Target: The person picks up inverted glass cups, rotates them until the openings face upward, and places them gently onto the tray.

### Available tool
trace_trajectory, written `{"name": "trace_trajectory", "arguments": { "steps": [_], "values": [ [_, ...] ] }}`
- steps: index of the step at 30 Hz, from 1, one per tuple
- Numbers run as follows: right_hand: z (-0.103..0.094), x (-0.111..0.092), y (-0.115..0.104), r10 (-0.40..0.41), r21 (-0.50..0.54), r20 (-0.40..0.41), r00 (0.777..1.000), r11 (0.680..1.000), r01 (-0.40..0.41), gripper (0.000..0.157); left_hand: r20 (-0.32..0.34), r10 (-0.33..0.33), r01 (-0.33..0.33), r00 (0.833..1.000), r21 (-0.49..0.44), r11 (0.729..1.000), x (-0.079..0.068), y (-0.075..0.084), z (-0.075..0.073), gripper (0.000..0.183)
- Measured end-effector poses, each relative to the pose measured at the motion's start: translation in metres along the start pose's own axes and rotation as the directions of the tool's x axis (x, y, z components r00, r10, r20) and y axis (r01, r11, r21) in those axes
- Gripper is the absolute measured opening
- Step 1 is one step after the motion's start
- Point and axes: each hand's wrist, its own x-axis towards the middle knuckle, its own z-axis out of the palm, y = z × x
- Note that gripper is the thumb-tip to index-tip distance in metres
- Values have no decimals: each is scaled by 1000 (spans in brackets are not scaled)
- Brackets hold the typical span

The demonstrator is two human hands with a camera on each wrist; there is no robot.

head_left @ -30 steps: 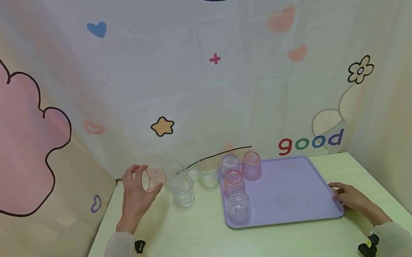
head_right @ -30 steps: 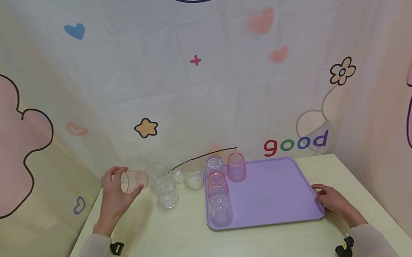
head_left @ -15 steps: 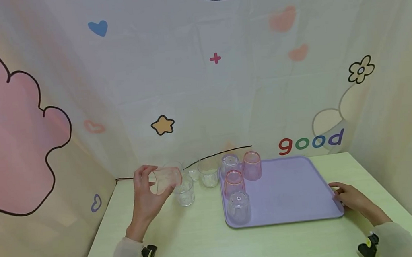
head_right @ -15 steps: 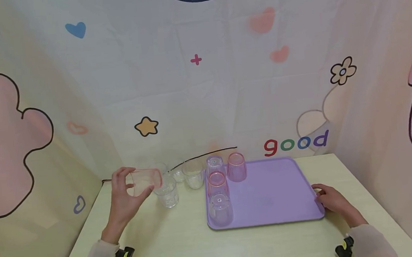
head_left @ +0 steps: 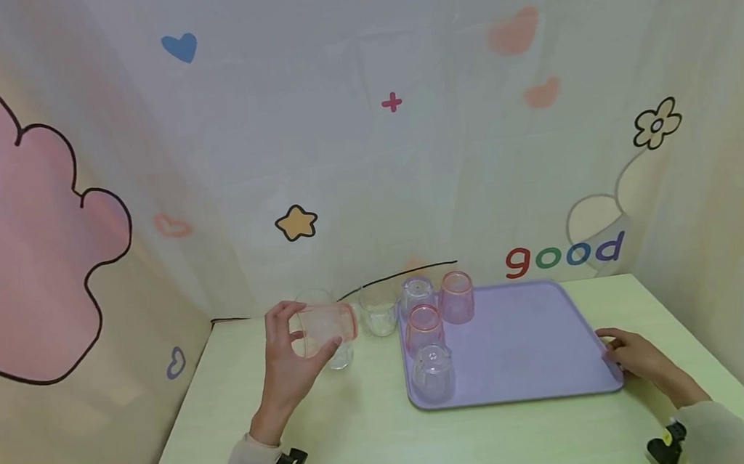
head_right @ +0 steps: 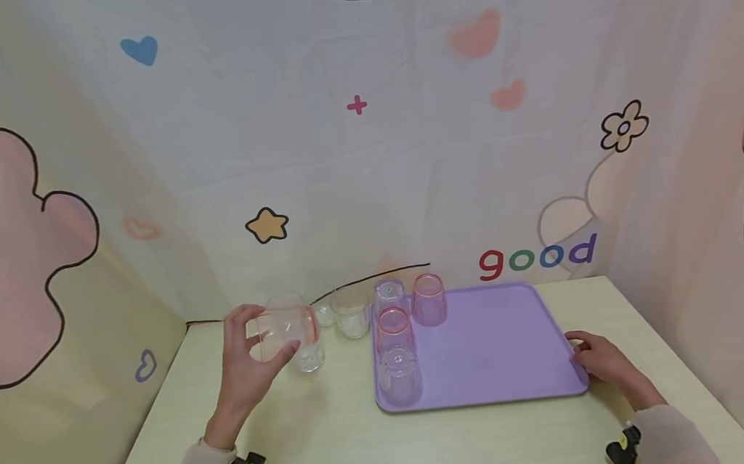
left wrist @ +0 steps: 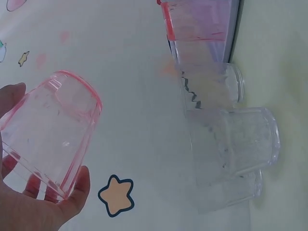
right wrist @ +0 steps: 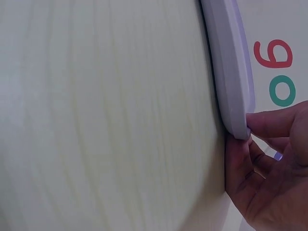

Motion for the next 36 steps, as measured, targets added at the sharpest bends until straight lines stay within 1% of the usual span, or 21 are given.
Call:
{"name": "trace_trajectory", "arguments": {
  "steps": [2,5,7,11,14,17,20,22,26,28,31,36],
  "values": [
    [1,0,1,-18,-10,-13,1000,1000,17,52,0,-1,1,1000,-27,1000,1,3,3,73],
    [3,-1,2,-51,-62,-48,998,997,47,49,-3,0,-1,1000,-62,998,2,6,6,73],
    [4,-1,3,-87,-127,-80,993,989,77,47,-4,-1,0,1000,-75,997,1,8,7,72],
    [6,-4,2,-136,-248,-140,981,964,98,45,4,-3,3,1000,-87,996,-3,13,11,71],
    [8,-8,-9,-160,-326,-184,970,941,93,47,8,-5,6,1000,-94,996,-5,18,13,72],
    [13,-12,-26,-184,-389,-244,952,918,78,49,13,-6,8,1000,-106,994,-7,23,16,73],
    [22,-14,-45,-230,-419,-301,925,904,88,48,16,-9,11,1000,-125,992,-8,28,18,73],
    [27,-17,-59,-253,-415,-324,912,904,103,47,20,-14,17,1000,-146,989,-8,31,20,73],
    [40,-23,-87,-323,-382,-361,875,907,177,46,39,-40,46,998,-192,980,-9,37,23,74],
    [46,-27,-100,-370,-367,-385,846,902,227,44,53,-56,66,997,-216,974,-9,40,26,74],
    [55,-32,-123,-455,-366,-399,796,875,317,44,65,-66,81,996,-255,963,-10,44,30,74],
    [67,-40,-161,-586,-365,-393,709,807,464,45,70,-61,80,996,-308,948,-11,51,36,72]
  ]
}}
